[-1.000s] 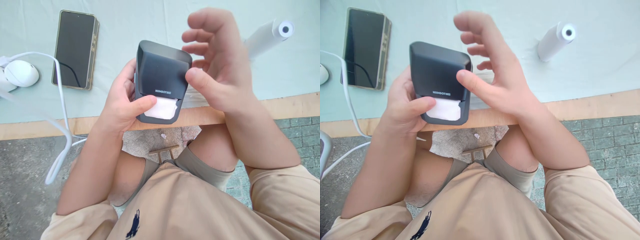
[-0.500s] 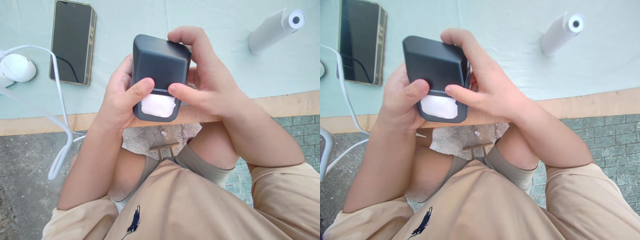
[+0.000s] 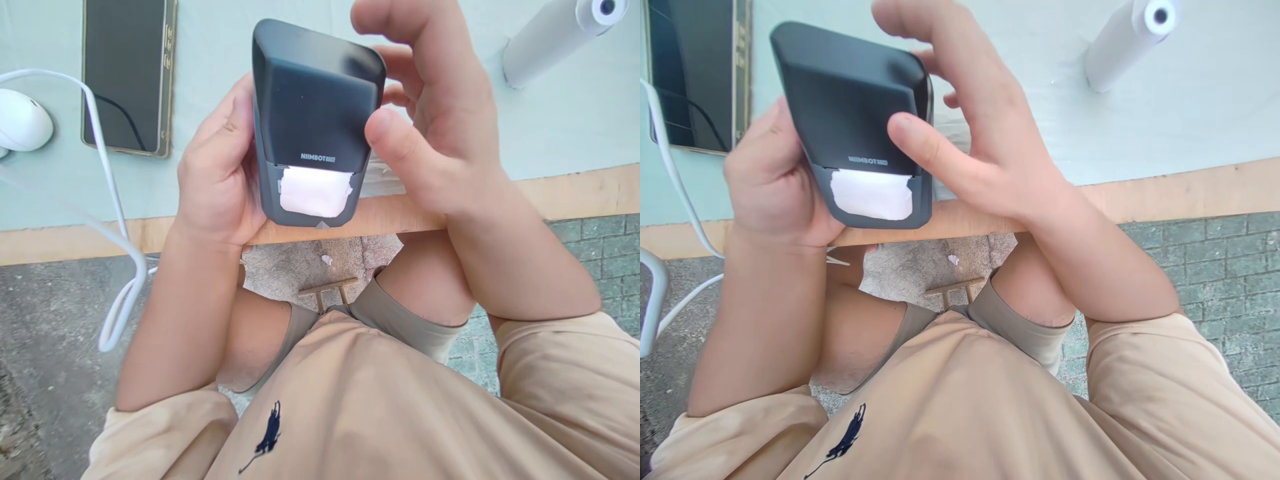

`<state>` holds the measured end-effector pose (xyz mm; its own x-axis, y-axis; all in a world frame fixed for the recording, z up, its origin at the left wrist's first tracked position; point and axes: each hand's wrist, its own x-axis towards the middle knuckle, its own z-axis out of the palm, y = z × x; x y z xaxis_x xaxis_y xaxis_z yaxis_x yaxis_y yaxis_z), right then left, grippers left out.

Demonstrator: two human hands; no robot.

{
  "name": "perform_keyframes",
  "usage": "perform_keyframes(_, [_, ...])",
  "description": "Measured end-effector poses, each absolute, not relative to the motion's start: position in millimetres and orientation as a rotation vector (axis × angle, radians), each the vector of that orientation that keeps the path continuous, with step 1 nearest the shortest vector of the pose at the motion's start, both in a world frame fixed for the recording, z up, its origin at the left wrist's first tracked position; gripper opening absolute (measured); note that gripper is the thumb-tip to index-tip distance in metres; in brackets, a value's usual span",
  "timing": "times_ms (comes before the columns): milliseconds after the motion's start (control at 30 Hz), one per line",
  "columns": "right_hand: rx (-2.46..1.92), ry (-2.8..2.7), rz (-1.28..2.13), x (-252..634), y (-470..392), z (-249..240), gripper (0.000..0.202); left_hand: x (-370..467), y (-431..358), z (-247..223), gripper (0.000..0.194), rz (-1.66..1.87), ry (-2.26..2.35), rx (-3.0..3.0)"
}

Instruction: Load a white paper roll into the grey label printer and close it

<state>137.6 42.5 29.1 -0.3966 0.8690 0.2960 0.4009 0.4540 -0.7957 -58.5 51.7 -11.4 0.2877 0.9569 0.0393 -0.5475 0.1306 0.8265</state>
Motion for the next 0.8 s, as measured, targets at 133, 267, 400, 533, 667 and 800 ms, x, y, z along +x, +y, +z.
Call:
perform_keyframes(133, [-0.918, -2.106, 0.823, 138.3, 47.8, 23.5, 0.062, -56.2, 50.9, -11.6, 0.034, 1.183, 0.544, 0.905])
perform_keyframes(267, [-0.846, -2.127, 0.85, 141.2, 51.1, 22.9, 0.068, -55.1, 49.1, -11.7, 0.031, 1.237, 0.653, 0.959])
perform_keyframes(400, [-0.859, -2.167, 0.763, 145.2, 49.0, 27.9, 0.069, -55.6, 48.7, -12.5, 0.031, 1.197, 0.657, 0.923])
perform_keyframes(533, [-1.085, -2.119, 0.356, 143.0, 40.4, 36.3, 0.044, -57.3, 51.2, -15.4, 0.038, 1.191, 0.466, 0.927])
perform_keyframes(667, [-1.292, -1.863, 0.435, 127.2, 32.6, 50.8, 0.032, -57.3, 52.5, -17.7, 0.029, 1.127, 0.485, 0.974])
perform_keyframes(800, [-1.189, -1.712, 0.529, 117.5, 36.0, 54.7, 0.043, -56.3, 50.1, -17.4, 0.032, 1.163, 0.55, 0.952])
